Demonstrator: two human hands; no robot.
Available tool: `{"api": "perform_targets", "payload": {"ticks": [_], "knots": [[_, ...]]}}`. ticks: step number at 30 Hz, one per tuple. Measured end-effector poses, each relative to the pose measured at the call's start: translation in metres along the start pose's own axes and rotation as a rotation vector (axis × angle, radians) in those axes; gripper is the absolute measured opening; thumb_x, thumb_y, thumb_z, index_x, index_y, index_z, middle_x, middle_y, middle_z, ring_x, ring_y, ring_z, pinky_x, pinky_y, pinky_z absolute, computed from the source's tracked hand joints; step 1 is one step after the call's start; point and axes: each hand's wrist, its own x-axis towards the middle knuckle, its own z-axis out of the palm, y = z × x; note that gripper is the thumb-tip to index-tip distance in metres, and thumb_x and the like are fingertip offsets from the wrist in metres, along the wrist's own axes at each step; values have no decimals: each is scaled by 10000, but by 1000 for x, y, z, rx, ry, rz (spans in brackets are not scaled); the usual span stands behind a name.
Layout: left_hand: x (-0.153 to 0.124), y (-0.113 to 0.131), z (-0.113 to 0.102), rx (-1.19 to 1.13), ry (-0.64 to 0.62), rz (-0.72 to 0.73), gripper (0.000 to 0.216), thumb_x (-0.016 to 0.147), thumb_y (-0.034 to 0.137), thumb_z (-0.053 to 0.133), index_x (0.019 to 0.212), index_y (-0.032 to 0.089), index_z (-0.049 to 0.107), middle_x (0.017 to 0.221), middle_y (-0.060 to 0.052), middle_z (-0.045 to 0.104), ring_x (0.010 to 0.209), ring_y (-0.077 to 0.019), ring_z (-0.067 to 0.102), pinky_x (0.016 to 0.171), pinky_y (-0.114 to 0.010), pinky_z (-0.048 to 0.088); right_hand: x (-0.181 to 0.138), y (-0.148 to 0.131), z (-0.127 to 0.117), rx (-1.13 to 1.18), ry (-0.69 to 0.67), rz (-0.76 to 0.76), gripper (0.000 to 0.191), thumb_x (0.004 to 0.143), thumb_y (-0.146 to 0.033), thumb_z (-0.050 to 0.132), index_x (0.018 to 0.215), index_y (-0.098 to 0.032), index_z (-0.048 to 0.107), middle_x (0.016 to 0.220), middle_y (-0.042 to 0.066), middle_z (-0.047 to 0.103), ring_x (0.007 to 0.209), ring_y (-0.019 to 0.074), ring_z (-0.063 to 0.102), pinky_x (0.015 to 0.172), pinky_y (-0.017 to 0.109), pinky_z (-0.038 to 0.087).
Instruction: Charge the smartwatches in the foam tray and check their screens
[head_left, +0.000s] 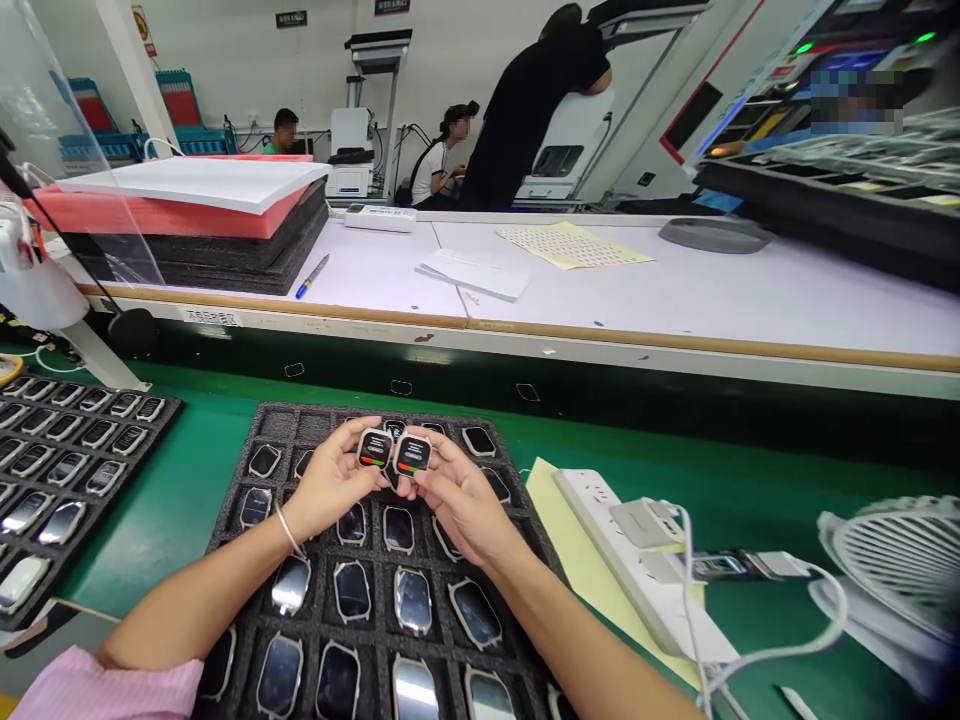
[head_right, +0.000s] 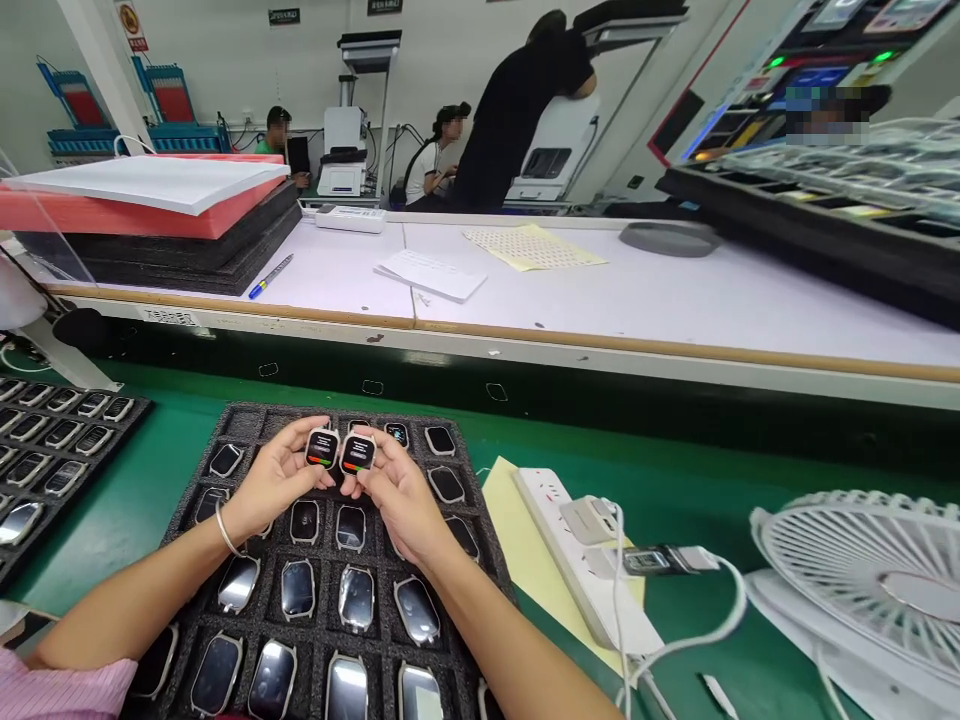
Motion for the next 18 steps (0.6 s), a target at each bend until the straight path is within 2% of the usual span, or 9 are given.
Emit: {"api": "perform_targets", "payload": {"ticks": [12, 18], "knots": [[3, -2, -4, 26, -21, 7, 575, 704, 96, 703, 1249, 206, 557, 1046, -35, 640, 705, -92, 652, 733, -267, 568, 1, 2, 0, -12, 7, -15, 453, 769, -202, 699, 1204, -234, 577, 883, 10, 675, 698, 147, 629, 699, 315, 484], [1, -4, -4, 71, 7, 32, 560, 729, 120, 707, 1256, 207, 538, 1164, -62, 623, 706, -85, 662, 716, -257, 581, 1, 4, -1, -21, -29, -38, 469, 768, -170, 657, 1222, -244, 566, 934, 23, 686, 740, 169, 658, 724, 344, 517]]}}
